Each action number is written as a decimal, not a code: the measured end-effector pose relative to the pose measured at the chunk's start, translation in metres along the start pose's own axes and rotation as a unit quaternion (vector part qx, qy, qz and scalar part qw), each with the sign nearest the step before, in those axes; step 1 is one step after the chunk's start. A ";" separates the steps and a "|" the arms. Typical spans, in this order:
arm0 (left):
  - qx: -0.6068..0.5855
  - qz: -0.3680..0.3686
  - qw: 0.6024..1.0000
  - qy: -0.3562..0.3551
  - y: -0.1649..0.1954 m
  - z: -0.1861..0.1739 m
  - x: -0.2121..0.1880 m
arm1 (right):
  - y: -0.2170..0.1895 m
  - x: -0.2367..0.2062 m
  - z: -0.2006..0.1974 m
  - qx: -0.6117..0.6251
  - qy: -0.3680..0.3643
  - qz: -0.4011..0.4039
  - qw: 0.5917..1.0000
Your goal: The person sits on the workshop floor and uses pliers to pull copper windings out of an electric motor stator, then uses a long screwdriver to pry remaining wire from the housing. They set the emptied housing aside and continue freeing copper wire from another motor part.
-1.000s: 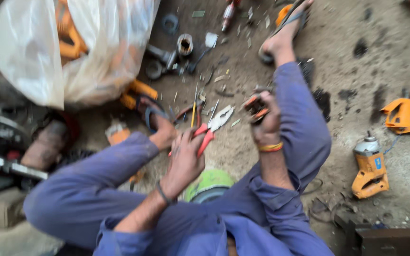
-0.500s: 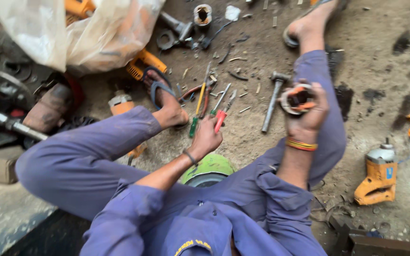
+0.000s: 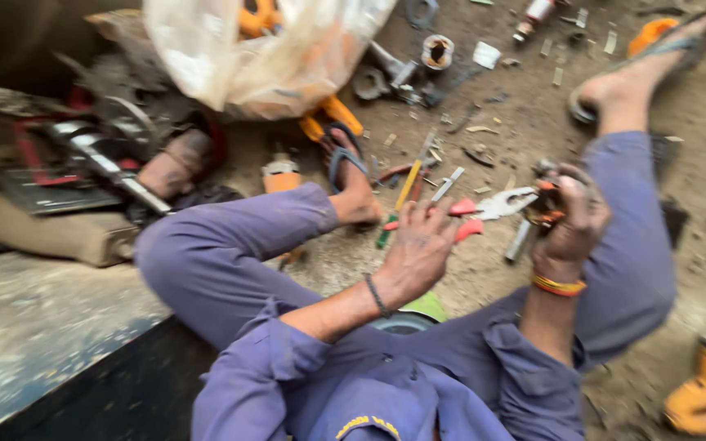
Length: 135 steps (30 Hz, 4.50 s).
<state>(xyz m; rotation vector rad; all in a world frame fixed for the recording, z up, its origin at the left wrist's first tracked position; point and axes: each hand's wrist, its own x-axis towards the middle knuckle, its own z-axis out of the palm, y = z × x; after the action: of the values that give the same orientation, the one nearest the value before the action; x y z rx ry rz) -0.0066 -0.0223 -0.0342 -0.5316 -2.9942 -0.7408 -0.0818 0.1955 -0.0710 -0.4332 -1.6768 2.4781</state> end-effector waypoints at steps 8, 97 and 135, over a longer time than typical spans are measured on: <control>0.032 -0.018 0.998 -0.060 -0.015 0.004 0.001 | 0.018 -0.001 0.010 -0.053 0.014 0.000 0.999; -0.301 -0.217 0.917 -0.149 -0.025 0.039 -0.009 | 0.015 0.019 -0.019 0.295 -0.086 0.229 0.924; -0.661 -0.325 0.623 -0.265 0.002 0.021 0.031 | 0.002 0.021 -0.026 0.320 -0.138 0.204 0.915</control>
<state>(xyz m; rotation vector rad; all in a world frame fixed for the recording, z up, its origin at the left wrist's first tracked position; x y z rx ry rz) -0.0340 -0.0009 -0.0490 0.6236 -2.2364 -3.3182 -0.0936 0.2230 -0.0852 -0.3867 -0.7743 3.3191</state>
